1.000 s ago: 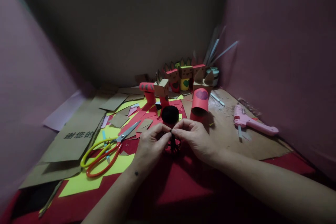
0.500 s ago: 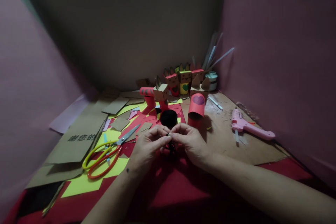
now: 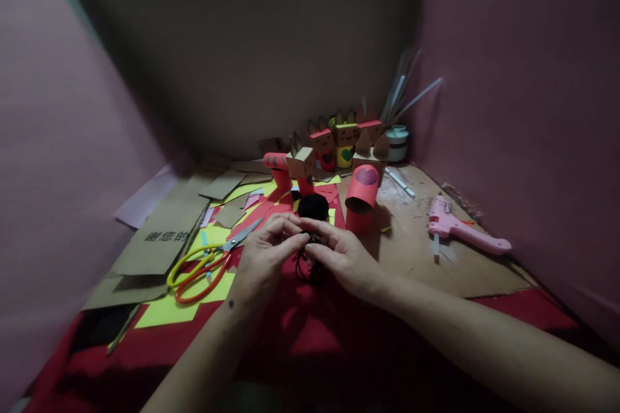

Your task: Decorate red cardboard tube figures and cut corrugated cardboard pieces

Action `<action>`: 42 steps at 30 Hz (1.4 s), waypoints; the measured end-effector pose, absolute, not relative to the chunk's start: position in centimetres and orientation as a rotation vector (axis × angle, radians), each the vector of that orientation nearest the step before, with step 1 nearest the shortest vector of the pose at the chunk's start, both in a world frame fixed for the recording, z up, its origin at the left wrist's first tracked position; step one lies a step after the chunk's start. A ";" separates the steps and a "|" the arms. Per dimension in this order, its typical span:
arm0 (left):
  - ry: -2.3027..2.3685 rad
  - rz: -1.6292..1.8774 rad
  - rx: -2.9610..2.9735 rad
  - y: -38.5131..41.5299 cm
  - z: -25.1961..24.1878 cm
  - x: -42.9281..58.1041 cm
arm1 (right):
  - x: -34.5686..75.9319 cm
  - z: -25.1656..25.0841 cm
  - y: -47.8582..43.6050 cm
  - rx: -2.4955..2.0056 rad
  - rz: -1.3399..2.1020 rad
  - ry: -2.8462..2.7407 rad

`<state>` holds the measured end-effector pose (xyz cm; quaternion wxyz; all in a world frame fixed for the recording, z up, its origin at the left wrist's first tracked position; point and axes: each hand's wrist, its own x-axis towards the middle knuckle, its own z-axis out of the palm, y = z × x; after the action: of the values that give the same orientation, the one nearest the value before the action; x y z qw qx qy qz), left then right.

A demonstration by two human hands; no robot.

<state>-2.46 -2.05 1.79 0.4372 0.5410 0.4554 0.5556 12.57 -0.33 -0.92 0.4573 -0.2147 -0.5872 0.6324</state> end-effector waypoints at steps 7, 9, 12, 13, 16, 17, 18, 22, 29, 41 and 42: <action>0.949 1.400 0.968 -2.2 4.1 -2.7 | 13.3 -0.6 0.5 -0.659 1.597 -1.519; 0.922 1.407 0.884 -2.2 4.8 -3.5 | 13.3 -0.7 1.0 -0.753 1.628 -1.446; 0.971 1.393 0.861 -2.3 5.3 -4.6 | 13.3 -0.5 1.3 -0.847 1.528 -1.369; 0.990 1.380 0.869 -2.4 5.3 -4.8 | 13.2 -0.4 1.2 -0.862 1.472 -1.359; 1.100 1.410 1.048 -2.9 5.0 -5.1 | 13.2 0.1 0.6 -0.873 1.429 -1.336; 1.155 1.442 1.165 -3.1 4.9 -5.0 | 13.2 0.2 0.2 -0.859 1.486 -1.341; 1.208 1.479 1.290 -3.4 4.7 -4.9 | 13.1 0.3 -0.3 -0.834 1.586 -1.345; 1.274 1.509 1.771 -4.8 3.5 -4.2 | 12.2 0.5 -1.9 -0.613 2.111 -1.115; 1.453 1.224 2.254 -6.5 0.0 -3.7 | 10.3 1.3 -2.3 -0.694 2.342 -0.505; 2.120 0.975 1.961 -6.0 0.6 -17.6 | 11.0 -0.3 -0.9 -0.772 2.163 -1.060; 2.123 0.982 1.925 -5.8 0.1 -18.6 | 11.0 -0.3 -0.9 -0.780 2.168 -1.066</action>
<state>-18.59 -5.80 0.11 0.0560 0.6344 0.6998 0.3236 11.04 -0.87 -0.26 0.2968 -0.2934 -0.4011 0.8154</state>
